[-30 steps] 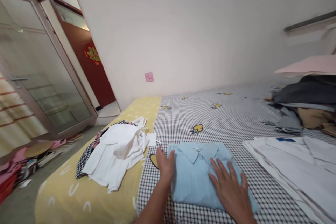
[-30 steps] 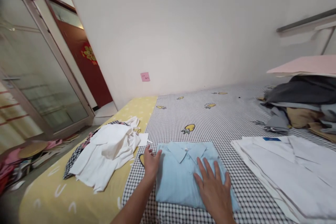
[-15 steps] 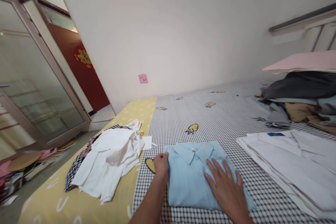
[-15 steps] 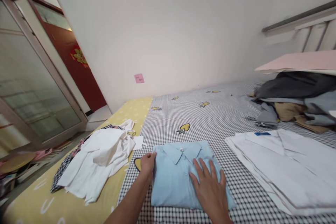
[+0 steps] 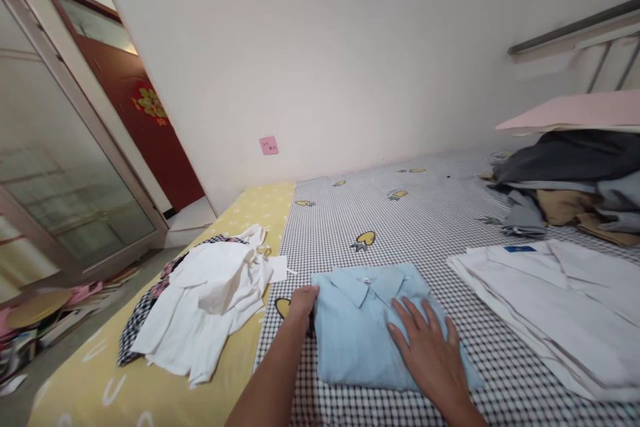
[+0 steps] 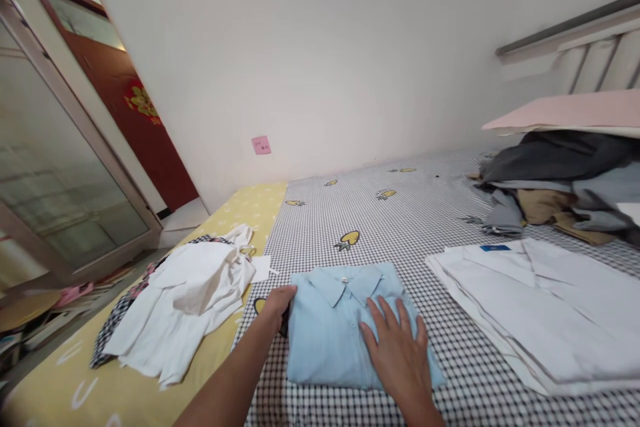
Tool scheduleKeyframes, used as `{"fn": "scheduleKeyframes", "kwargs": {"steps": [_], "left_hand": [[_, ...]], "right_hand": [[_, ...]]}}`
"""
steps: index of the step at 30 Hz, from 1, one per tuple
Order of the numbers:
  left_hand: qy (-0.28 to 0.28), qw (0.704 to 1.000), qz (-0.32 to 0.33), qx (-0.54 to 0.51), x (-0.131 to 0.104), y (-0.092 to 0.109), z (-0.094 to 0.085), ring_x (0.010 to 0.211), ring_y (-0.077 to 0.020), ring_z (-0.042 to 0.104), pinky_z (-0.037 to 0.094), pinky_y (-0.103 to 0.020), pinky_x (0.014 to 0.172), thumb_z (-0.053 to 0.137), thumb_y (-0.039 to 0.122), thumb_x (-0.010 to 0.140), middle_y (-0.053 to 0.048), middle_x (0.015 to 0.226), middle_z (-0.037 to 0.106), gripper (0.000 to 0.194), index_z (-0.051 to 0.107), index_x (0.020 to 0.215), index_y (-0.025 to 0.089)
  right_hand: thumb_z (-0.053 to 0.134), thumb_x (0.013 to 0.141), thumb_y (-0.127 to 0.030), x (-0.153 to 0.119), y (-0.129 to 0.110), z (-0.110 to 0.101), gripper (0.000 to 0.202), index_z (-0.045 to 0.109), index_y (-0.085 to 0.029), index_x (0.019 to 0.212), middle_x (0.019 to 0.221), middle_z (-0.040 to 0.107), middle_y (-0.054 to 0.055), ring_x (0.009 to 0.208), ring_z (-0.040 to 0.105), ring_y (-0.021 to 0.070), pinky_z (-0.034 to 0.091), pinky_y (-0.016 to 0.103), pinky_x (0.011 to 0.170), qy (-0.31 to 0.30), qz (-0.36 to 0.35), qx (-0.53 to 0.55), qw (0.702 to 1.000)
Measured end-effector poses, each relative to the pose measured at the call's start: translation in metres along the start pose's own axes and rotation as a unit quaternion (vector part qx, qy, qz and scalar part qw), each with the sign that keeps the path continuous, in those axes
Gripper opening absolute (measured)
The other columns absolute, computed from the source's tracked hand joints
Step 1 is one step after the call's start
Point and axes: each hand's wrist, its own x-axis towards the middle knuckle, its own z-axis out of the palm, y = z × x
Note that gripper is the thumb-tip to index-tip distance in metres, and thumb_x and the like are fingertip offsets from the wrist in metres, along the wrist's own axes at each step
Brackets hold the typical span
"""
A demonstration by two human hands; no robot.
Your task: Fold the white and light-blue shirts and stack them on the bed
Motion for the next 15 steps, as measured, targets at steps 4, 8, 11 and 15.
{"fn": "scheduleKeyframes", "kwargs": {"steps": [4,8,11,15], "left_hand": [[0.057,0.984,0.069,0.153,-0.015,-0.005,-0.004,0.141,-0.0352,0.04,0.029,-0.057,0.114,0.068,0.024,0.082,-0.014,0.145,0.055,0.014,0.07,0.095,0.019],[0.105,0.963,0.083,0.232,-0.027,-0.001,-0.01,0.143,-0.0363,0.039,0.026,-0.06,0.115,0.058,0.034,0.09,-0.022,0.152,0.046,0.03,0.065,0.113,0.016],[0.155,0.951,0.088,0.252,-0.03,0.018,-0.018,0.148,-0.0364,0.029,0.026,-0.062,0.116,0.036,0.036,0.1,-0.024,0.16,0.033,0.046,0.053,0.136,0.013],[0.162,0.926,0.224,0.257,-0.031,0.034,-0.013,0.156,-0.0283,0.014,0.017,-0.058,0.123,0.022,0.041,0.103,-0.016,0.167,0.021,0.056,0.034,0.153,0.019]], "right_hand": [[0.034,0.097,-0.055,0.001,0.0,0.002,0.056,0.053,-0.032,0.145,0.152,0.052,0.002,0.147,0.032,0.0346,0.012,0.065,0.118,0.005,-0.001,0.013,1.0],[0.036,0.098,-0.054,0.001,0.0,0.003,0.054,0.053,-0.032,0.144,0.152,0.052,0.003,0.147,0.031,0.0346,0.011,0.065,0.119,0.011,-0.004,0.028,1.0],[0.041,0.097,-0.052,0.002,-0.002,0.0,0.053,0.053,-0.032,0.145,0.152,0.052,0.002,0.148,0.03,0.0349,0.01,0.065,0.119,0.004,0.001,0.035,0.999],[0.043,0.098,-0.051,0.004,-0.004,-0.007,0.051,0.052,-0.034,0.145,0.154,0.049,0.0,0.149,0.029,0.0344,0.007,0.064,0.12,-0.024,0.014,0.058,0.998]]}}
